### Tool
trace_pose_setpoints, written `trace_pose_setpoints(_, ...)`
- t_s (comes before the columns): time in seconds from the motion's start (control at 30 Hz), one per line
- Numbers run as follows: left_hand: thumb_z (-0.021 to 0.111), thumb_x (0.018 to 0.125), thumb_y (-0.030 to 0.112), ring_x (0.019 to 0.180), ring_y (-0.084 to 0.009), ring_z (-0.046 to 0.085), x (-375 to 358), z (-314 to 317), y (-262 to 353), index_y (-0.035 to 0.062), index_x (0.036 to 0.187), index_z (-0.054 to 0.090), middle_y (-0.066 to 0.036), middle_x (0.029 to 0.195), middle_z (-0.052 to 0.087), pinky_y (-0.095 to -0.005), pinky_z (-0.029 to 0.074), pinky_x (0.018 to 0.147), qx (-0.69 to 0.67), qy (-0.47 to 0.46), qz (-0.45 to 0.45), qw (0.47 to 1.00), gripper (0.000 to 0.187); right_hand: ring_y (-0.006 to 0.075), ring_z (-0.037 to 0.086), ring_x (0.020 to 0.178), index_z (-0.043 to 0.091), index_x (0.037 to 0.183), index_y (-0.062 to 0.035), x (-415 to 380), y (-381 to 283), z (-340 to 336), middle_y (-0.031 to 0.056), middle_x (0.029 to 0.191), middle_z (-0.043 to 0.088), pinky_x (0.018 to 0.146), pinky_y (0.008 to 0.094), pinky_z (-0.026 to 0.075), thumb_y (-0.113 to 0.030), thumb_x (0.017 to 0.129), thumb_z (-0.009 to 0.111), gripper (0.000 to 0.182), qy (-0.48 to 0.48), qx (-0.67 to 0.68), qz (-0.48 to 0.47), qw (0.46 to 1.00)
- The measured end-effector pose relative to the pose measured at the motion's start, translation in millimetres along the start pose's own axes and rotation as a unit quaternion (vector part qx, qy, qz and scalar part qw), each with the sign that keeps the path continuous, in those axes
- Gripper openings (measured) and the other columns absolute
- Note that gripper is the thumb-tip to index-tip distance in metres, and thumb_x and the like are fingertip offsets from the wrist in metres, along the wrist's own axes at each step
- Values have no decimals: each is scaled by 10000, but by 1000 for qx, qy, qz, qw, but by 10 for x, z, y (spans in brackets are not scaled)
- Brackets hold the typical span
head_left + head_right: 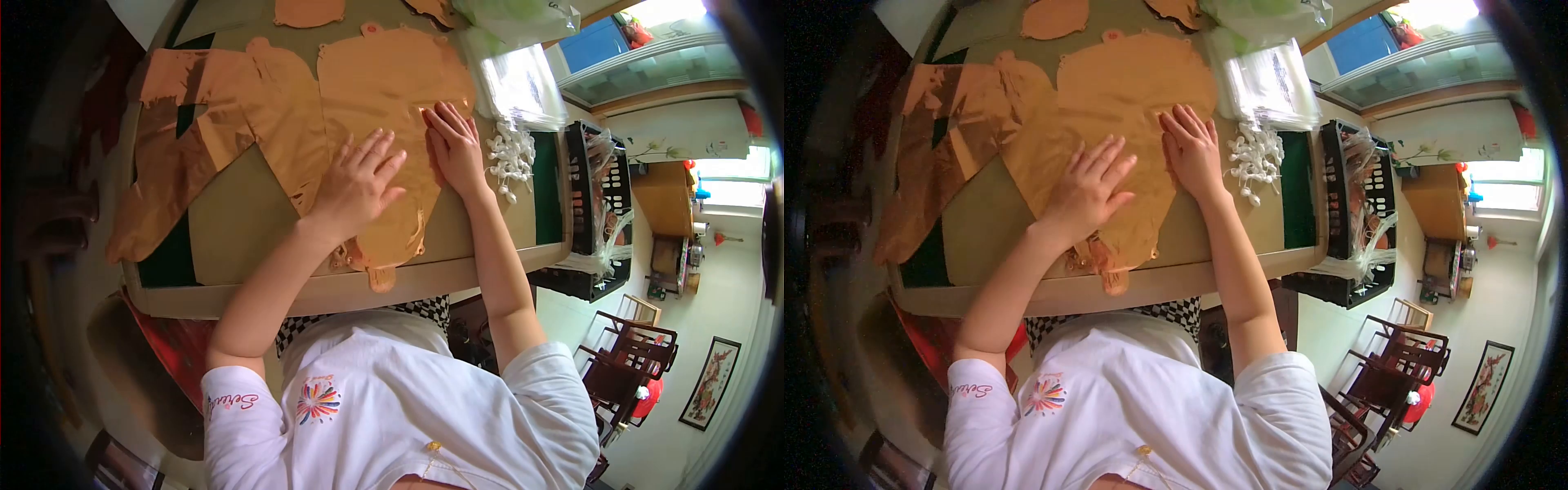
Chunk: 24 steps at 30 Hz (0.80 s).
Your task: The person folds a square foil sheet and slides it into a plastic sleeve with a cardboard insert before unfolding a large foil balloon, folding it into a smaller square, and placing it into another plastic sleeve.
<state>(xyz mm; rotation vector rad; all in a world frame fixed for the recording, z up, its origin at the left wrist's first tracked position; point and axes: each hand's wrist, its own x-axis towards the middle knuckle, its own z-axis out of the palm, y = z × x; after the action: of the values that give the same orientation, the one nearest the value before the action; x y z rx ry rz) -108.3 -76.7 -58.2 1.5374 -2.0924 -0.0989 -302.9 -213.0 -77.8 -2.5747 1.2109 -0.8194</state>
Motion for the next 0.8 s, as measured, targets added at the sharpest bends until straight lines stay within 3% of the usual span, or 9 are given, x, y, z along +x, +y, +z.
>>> trace_pose_setpoints(0.2, 571, 917, 443, 1409, -272, 320, -86, 127, -16, 159, 1362, 543, -137, 1487, 396, -542, 217, 1150, 42, -46, -24, 998, 529, 291, 449, 1336, 632, 1262, -150, -13, -32, -31, 124, 1373, 545, 1103, 542, 290, -233, 942, 569, 337, -9, 6, 2, 1000)
trace_pose_setpoints(0.4, 612, 910, 390, 1410, -290, 310, -97, 110, -27, 159, 1376, 518, -133, 1515, 342, -542, 241, 1139, 29, -56, -27, 998, 528, 291, 443, 1342, 631, 1267, -151, -11, -44, -42, 122, 1385, 536, 1107, 546, 282, -252, 937, 578, 349, 5, 29, 5, 1000)
trace_pose_setpoints(0.5, 555, 936, 420, 1394, -277, 346, -91, 99, -42, 147, 1372, 527, -145, 1484, 398, -549, 230, 1136, 30, -16, -23, 999, 514, 286, 438, 1347, 632, 1266, -153, -12, -49, -55, 115, 1388, 537, 1110, 550, 274, -264, 928, 592, 358, -6, 20, -18, 1000)
trace_pose_setpoints(0.7, 491, 987, 359, 1379, -307, 368, -156, -95, -524, 81, 1383, 476, -170, 1461, 423, -568, 277, 1095, 73, 40, -207, 975, 484, 278, 430, 1356, 639, 1260, -154, -20, -48, -35, 103, 1379, 549, 1114, 560, 262, -281, 917, 603, 367, -22, 8, -19, 1000)
trace_pose_setpoints(0.73, 469, 996, 373, 1396, -304, 345, -162, -175, -540, 69, 1394, 454, -162, 1471, 413, -577, 275, 1096, 146, -20, -218, 965, 501, 278, 430, 1356, 640, 1258, -153, -18, -43, -29, 103, 1378, 549, 1114, 562, 261, -284, 916, 604, 368, -22, 10, -15, 1000)
trace_pose_setpoints(0.8, 456, 1000, 384, 1406, -297, 331, -172, -184, -518, 68, 1403, 440, -151, 1479, 406, -577, 263, 1105, 161, -23, -227, 960, 513, 278, 431, 1355, 641, 1256, -152, -15, -35, -30, 103, 1376, 551, 1114, 564, 260, -285, 912, 608, 370, -21, 11, -13, 1000)
